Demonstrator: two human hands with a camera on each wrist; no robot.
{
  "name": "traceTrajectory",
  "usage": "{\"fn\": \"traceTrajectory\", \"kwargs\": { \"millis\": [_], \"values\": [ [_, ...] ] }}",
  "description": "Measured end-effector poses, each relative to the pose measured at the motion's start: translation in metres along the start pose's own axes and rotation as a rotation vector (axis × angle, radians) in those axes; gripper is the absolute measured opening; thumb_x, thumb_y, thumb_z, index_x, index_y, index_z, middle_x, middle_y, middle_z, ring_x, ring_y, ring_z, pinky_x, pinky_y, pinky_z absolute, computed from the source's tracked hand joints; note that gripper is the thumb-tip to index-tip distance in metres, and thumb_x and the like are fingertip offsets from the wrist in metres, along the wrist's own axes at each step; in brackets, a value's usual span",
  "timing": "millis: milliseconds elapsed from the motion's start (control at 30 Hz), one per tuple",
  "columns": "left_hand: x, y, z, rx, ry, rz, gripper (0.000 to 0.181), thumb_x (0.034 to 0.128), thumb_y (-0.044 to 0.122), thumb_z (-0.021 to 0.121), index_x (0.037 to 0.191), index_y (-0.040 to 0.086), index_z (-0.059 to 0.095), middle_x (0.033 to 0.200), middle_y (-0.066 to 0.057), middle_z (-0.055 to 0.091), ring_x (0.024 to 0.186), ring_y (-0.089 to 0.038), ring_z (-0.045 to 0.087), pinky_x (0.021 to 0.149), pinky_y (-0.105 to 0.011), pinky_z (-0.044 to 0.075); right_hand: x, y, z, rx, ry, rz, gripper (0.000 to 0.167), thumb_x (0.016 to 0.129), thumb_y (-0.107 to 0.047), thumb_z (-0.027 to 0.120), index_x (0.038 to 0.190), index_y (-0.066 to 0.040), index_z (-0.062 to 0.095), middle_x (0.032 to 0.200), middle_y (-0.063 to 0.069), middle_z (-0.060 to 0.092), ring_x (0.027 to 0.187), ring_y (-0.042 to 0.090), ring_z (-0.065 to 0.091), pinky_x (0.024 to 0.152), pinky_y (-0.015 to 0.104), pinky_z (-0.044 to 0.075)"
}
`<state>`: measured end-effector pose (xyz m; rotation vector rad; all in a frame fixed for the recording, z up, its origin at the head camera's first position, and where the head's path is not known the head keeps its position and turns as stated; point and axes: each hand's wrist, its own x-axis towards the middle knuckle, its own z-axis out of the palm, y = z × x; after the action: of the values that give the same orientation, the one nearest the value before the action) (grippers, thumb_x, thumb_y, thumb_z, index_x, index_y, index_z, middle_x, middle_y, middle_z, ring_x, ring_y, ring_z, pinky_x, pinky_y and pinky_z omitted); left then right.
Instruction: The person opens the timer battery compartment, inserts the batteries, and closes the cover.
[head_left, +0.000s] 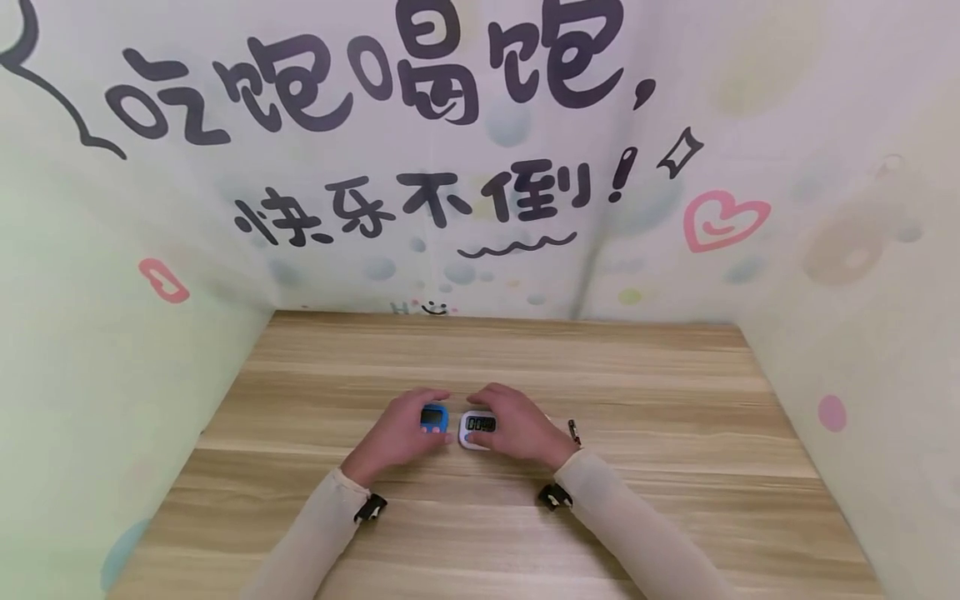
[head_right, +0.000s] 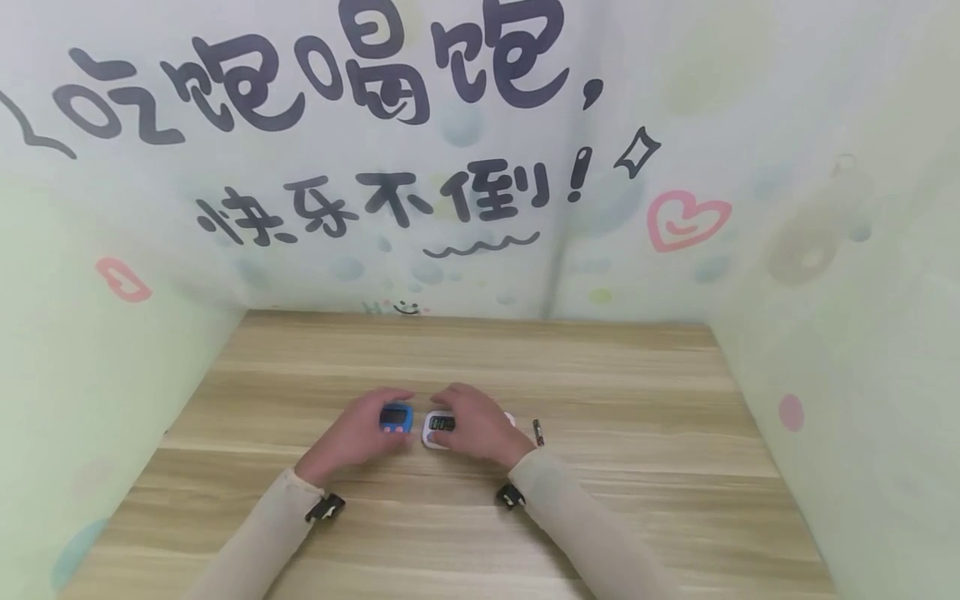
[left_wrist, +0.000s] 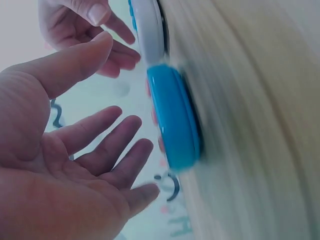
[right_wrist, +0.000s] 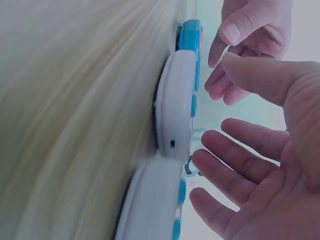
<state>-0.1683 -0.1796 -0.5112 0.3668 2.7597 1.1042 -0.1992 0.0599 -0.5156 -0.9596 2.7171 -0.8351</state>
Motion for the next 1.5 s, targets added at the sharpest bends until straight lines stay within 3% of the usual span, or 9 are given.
{"fn": "traceTrajectory", "kwargs": {
  "millis": [200,500,767,1000,1200,1367,1500],
  "values": [
    [-0.006,-0.016,-0.012,0.01,0.0,-0.012,0.071,0.0866,0.023,0.089,0.15,0.01,0.059,0.152,-0.015,0.057,0.135,-0.036,0.057,0.112,-0.056,0.051,0.012,-0.009,0.005,-0.027,-0.008,-0.006,0.057,0.094,-0.04,0.08,0.141,-0.011,0.065,0.137,0.002,0.068,0.128,0.022,0.064,0.112,0.044,0.053],
    [-0.01,-0.031,-0.02,0.033,-0.041,-0.037,0.08,0.0809,0.02,0.094,0.15,0.006,0.057,0.149,-0.018,0.057,0.132,-0.036,0.059,0.113,-0.056,0.052,0.029,-0.018,0.018,-0.05,-0.054,-0.034,0.06,0.092,-0.04,0.081,0.14,-0.007,0.066,0.135,0.006,0.069,0.124,0.023,0.065,0.111,0.041,0.054],
    [-0.011,-0.032,-0.022,-0.008,-0.084,-0.076,0.083,0.0787,0.012,0.094,0.149,-0.005,0.053,0.136,-0.021,0.058,0.115,-0.029,0.059,0.107,-0.053,0.053,0.034,-0.023,0.025,-0.096,-0.115,-0.029,0.063,0.092,-0.039,0.083,0.143,-0.007,0.064,0.136,0.007,0.07,0.129,0.024,0.063,0.114,0.04,0.052],
    [-0.01,-0.028,-0.02,0.01,-0.071,-0.126,0.073,0.0817,0.008,0.092,0.145,-0.003,0.057,0.13,-0.017,0.06,0.104,-0.025,0.058,0.098,-0.046,0.056,0.035,-0.023,0.026,-0.107,-0.102,-0.035,0.059,0.093,-0.038,0.083,0.141,-0.008,0.065,0.134,0.007,0.071,0.127,0.023,0.064,0.114,0.04,0.052],
    [-0.012,-0.023,-0.019,-0.04,-0.043,-0.155,0.07,0.0829,0.009,0.091,0.145,0.003,0.059,0.126,-0.013,0.06,0.096,-0.02,0.06,0.084,-0.034,0.058,0.028,-0.024,0.02,-0.054,-0.076,-0.028,0.058,0.095,-0.036,0.081,0.143,-0.009,0.064,0.137,0.006,0.069,0.13,0.022,0.062,0.115,0.041,0.052],
    [-0.014,-0.018,-0.02,-0.111,-0.026,-0.101,0.07,0.0826,0.006,0.091,0.144,0.004,0.058,0.129,-0.014,0.061,0.094,-0.017,0.064,0.08,-0.029,0.061,0.017,-0.024,0.012,0.018,-0.023,-0.052,0.059,0.096,-0.033,0.081,0.146,-0.009,0.062,0.138,0.004,0.068,0.127,0.021,0.063,0.112,0.04,0.054],
    [-0.016,-0.012,-0.019,-0.198,-0.016,-0.051,0.069,0.0833,0.003,0.089,0.143,0.007,0.055,0.132,-0.015,0.06,0.091,-0.016,0.066,0.078,-0.026,0.062,0.008,-0.023,0.004,0.202,0.015,-0.042,0.06,0.096,-0.026,0.081,0.148,-0.007,0.058,0.137,0.005,0.067,0.125,0.022,0.066,0.108,0.04,0.057]
  ]
}}
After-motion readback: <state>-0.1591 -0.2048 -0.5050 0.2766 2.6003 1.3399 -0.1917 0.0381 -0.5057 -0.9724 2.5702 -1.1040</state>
